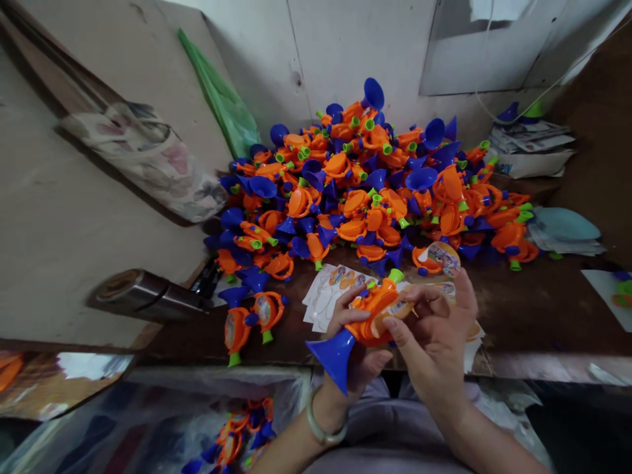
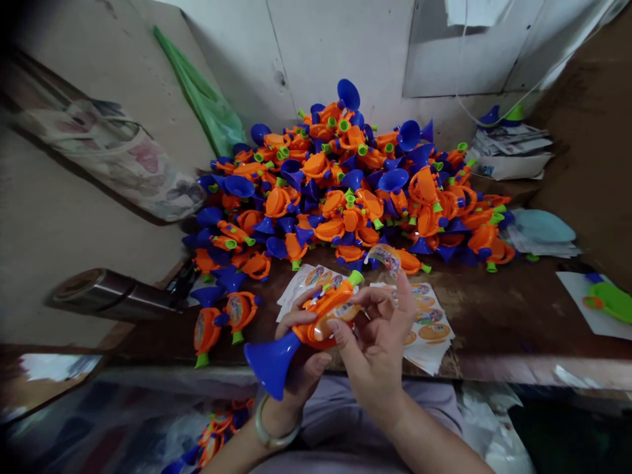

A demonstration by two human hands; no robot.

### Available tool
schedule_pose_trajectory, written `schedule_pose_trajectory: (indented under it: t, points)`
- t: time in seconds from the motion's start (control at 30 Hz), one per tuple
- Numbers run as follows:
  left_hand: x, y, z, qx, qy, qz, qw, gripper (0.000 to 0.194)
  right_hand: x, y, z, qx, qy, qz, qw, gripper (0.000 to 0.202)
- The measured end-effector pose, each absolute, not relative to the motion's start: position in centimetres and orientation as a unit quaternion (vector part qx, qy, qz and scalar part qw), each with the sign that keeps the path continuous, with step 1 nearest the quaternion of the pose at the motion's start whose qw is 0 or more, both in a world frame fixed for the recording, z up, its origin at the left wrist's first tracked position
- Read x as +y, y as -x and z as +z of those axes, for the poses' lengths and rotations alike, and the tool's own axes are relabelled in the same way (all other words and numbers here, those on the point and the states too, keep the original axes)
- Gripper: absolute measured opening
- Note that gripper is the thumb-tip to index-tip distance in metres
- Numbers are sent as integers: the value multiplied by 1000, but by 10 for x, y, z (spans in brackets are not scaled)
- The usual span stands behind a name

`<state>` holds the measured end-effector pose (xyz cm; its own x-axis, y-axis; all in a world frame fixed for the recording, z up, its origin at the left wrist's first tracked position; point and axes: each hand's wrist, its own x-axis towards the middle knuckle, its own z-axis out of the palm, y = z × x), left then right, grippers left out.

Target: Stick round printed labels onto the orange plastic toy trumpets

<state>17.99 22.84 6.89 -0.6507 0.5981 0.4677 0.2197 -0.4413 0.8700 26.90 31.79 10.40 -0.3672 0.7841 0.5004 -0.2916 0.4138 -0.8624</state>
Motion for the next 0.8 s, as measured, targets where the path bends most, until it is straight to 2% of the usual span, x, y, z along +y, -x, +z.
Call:
schedule_pose_trajectory:
  t: [0.17,0.4,0.8]
  points:
    - [232,-180,62,528,-392,750,75,34,314,-267,105,-651,174,516,528,86]
    - [238,-180,60,536,-373,754,67,21,316,-268,103,-644,190,536,512,81]
    - [242,-179,65,569,-359,738,50,21,318,-263,101,-640,206,542,504,79]
